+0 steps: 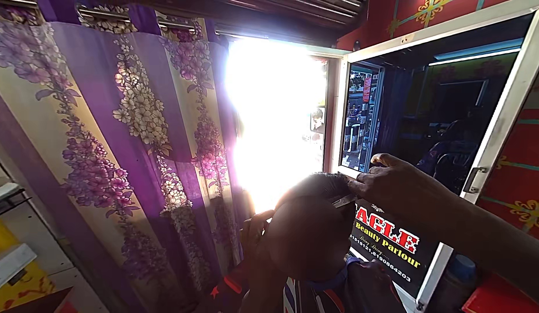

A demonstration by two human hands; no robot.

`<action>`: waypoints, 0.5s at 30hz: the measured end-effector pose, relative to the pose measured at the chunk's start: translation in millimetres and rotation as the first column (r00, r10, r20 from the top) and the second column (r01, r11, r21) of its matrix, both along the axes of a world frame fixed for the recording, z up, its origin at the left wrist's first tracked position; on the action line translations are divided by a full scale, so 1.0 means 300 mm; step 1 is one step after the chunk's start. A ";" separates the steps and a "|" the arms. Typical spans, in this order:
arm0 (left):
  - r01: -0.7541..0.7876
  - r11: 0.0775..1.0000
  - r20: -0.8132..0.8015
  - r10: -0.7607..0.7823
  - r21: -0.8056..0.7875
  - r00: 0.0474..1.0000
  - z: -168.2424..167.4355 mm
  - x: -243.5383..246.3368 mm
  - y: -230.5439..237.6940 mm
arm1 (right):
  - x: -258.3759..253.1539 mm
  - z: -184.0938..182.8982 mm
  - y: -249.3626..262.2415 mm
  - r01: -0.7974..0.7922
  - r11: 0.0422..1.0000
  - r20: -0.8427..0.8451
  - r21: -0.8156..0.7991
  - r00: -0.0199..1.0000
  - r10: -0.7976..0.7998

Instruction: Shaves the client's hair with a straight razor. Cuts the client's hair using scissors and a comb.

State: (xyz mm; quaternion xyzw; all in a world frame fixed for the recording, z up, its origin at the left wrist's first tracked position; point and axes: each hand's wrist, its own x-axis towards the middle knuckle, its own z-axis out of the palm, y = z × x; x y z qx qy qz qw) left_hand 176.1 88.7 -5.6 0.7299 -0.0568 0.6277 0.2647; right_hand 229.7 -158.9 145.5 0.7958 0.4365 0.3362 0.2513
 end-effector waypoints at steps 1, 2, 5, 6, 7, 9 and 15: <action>0.001 1.000 0.000 -0.001 -0.001 1.000 0.001 0.000 0.001 | 0.002 0.005 -0.002 0.019 1.000 -0.009 0.002 1.000 -0.019; 0.002 1.000 -0.003 -0.002 0.001 1.000 0.002 -0.001 0.001 | 0.004 0.007 -0.004 0.036 0.999 -0.014 -0.003 0.999 -0.036; -0.005 1.000 -0.002 0.005 0.006 1.000 0.000 0.002 0.005 | 0.013 -0.005 -0.008 0.018 1.000 0.001 -0.004 1.000 -0.018; -0.003 1.000 -0.002 0.003 -0.002 1.000 -0.001 0.002 0.006 | 0.016 -0.010 -0.008 0.001 1.000 0.013 -0.005 1.000 -0.001; 0.004 1.000 -0.002 -0.004 -0.022 1.000 -0.001 -0.001 0.006 | 0.017 -0.011 -0.009 -0.001 1.000 0.024 -0.005 1.000 0.001; 0.034 0.994 0.013 -0.032 -0.101 0.999 -0.006 -0.018 0.004 | 0.014 -0.005 -0.025 0.013 0.999 0.033 0.046 0.999 -0.015; -0.031 0.984 -0.019 0.035 0.176 0.999 -0.060 -0.078 -0.071 | 0.085 0.002 -0.153 -0.057 0.917 0.069 0.395 0.997 0.033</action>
